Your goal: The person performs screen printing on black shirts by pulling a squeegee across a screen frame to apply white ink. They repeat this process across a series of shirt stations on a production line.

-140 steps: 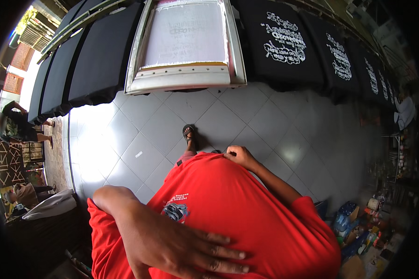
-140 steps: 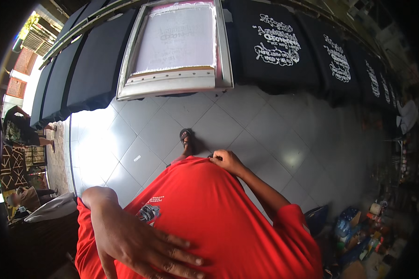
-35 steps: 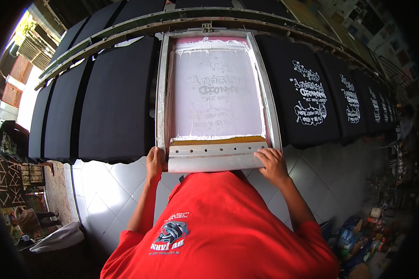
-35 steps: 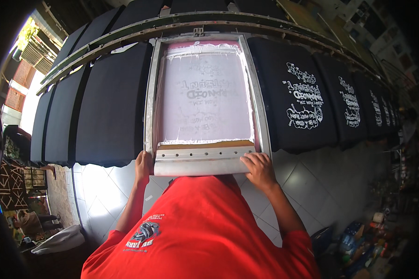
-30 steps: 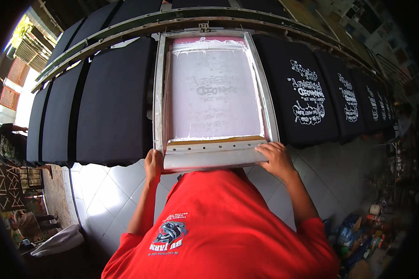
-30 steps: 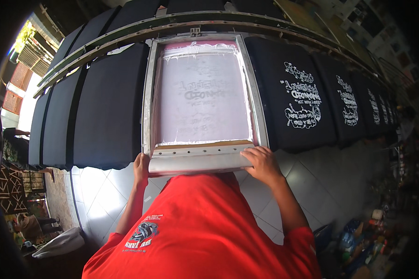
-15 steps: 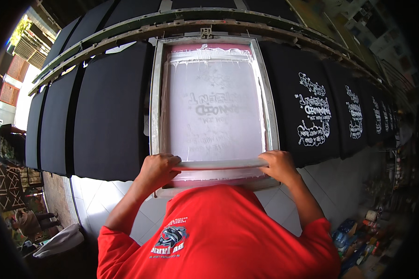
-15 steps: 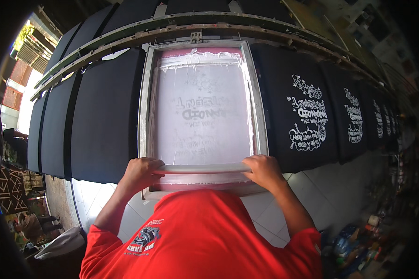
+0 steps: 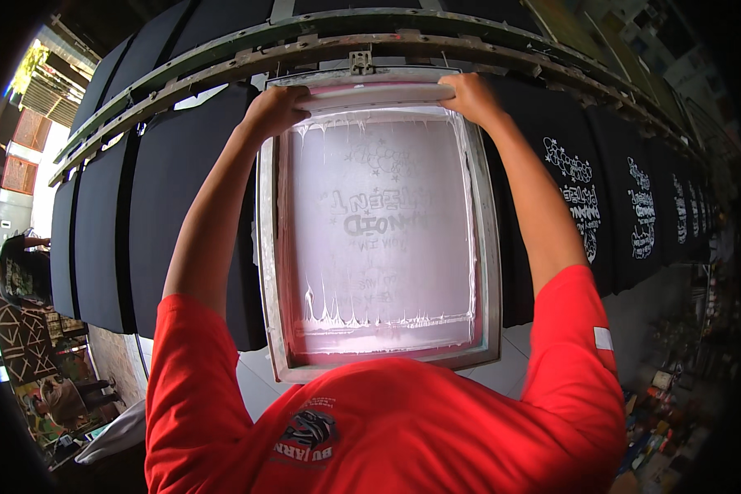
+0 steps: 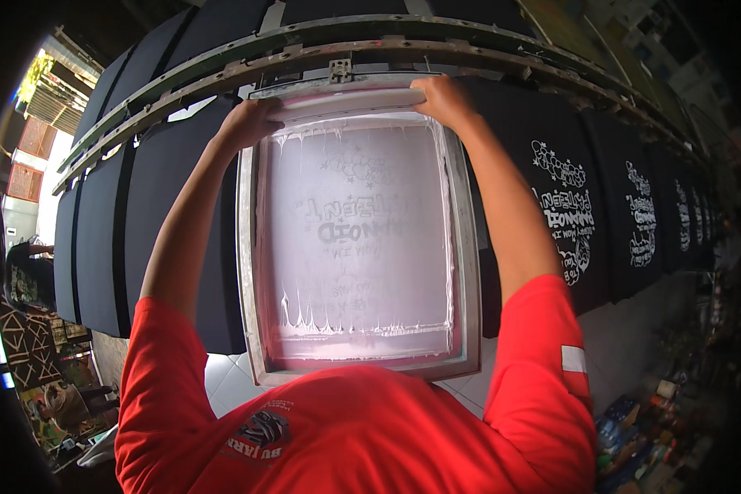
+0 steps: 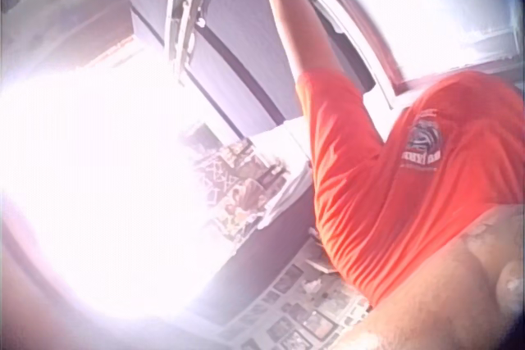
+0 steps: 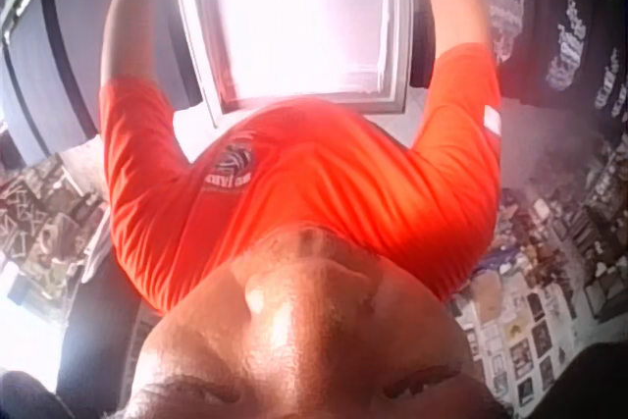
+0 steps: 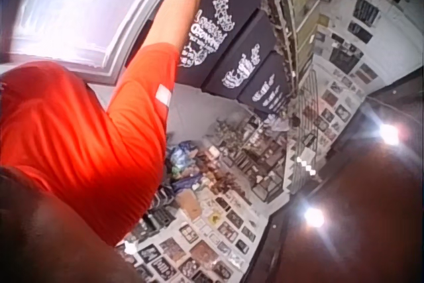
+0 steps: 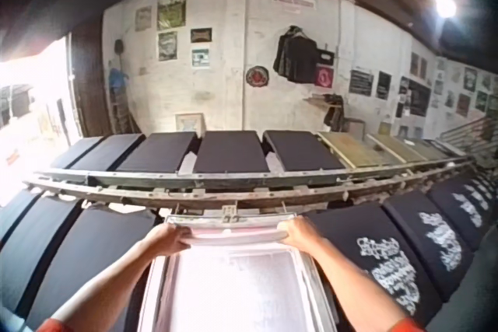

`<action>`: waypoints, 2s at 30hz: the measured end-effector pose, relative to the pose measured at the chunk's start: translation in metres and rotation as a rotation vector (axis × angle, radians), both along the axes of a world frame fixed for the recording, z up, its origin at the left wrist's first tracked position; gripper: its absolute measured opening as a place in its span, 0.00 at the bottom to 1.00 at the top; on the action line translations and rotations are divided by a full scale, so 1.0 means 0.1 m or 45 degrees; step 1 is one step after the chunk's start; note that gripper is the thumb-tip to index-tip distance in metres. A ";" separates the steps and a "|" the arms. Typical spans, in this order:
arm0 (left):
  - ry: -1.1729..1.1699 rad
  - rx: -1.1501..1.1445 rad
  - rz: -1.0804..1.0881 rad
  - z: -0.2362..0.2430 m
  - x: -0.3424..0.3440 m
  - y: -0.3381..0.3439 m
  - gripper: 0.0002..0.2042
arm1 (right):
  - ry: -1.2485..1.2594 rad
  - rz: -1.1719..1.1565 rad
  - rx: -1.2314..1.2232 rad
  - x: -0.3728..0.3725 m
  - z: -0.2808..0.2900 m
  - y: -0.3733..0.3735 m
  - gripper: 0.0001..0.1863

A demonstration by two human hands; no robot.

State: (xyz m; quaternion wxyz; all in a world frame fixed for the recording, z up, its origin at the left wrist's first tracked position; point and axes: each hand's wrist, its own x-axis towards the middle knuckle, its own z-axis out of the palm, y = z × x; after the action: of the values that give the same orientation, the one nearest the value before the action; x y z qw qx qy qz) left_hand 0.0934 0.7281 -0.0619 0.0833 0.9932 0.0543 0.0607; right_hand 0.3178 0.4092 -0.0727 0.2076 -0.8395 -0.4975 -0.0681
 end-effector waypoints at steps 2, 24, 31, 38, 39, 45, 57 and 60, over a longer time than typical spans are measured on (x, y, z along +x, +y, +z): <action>-0.004 -0.005 -0.014 -0.15 0.13 0.12 0.18 | 0.032 -0.025 -0.012 0.11 -0.12 0.07 0.12; 0.043 -0.241 0.071 -0.31 -3.76 -2.41 0.15 | 0.126 -0.070 -0.345 -3.89 -0.32 -2.54 0.25; 0.148 -0.161 -0.009 -0.23 -3.21 -2.05 0.10 | 0.174 -0.022 -0.307 -3.26 -0.24 -2.18 0.17; -0.223 -0.060 -0.062 -0.36 -3.20 -1.96 0.12 | -0.080 -0.048 -0.164 -3.20 -0.21 -2.12 0.22; -0.082 -0.135 0.018 -0.30 -3.35 -2.10 0.14 | -0.021 -0.080 -0.237 -3.40 -0.17 -2.25 0.24; -0.046 -0.140 -0.032 -0.44 -3.71 -2.36 0.15 | -0.032 -0.117 -0.066 -3.91 -0.42 -2.39 0.16; -0.305 0.068 -0.135 -0.70 -2.01 -1.25 0.10 | -0.116 -0.069 -0.030 -2.13 -0.63 -1.34 0.19; -0.387 0.161 -0.178 -0.80 -1.50 -0.91 0.08 | -0.155 -0.040 -0.026 -1.58 -0.70 -1.02 0.22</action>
State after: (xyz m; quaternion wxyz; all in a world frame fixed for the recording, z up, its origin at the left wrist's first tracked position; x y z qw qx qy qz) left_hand -0.0562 0.6375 -0.1418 0.0319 0.9772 -0.0318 0.2073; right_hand 0.1600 0.3076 -0.1426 0.1674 -0.8437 -0.4965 -0.1172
